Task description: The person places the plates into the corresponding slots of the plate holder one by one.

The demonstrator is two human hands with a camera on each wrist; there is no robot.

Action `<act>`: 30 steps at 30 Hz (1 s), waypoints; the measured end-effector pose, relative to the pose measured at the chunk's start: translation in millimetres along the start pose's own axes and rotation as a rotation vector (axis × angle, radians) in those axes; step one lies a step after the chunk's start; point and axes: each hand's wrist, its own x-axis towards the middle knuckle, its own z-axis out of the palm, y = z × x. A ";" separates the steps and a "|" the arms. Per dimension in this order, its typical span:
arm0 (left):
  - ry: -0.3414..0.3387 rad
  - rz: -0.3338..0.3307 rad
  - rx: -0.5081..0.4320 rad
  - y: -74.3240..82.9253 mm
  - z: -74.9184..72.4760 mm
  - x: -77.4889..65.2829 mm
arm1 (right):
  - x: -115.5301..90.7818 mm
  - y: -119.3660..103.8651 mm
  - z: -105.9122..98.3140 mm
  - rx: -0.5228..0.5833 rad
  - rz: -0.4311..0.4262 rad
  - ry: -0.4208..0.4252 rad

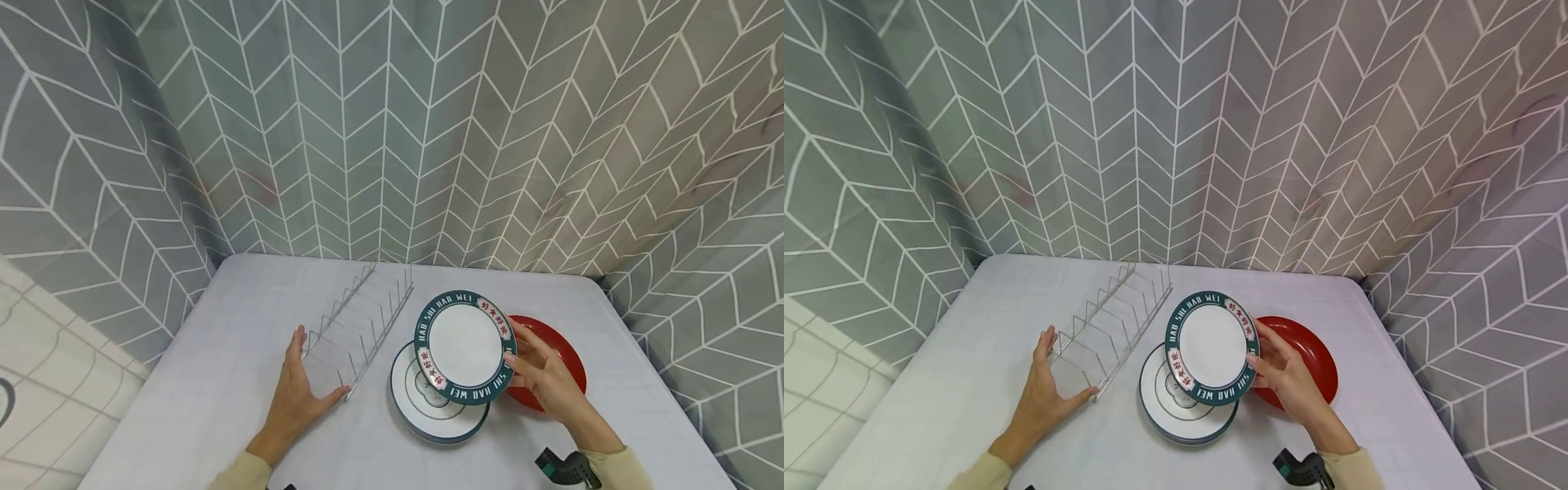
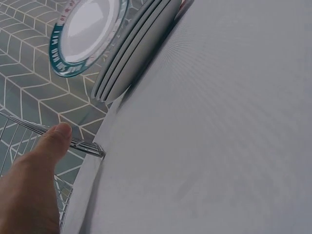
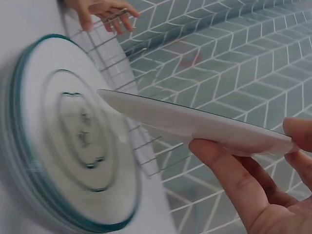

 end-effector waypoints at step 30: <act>-0.054 -0.032 0.078 3.0 -3.4 -0.1 | 120.4 -73.4 83.6 -0.208 -0.130 -0.291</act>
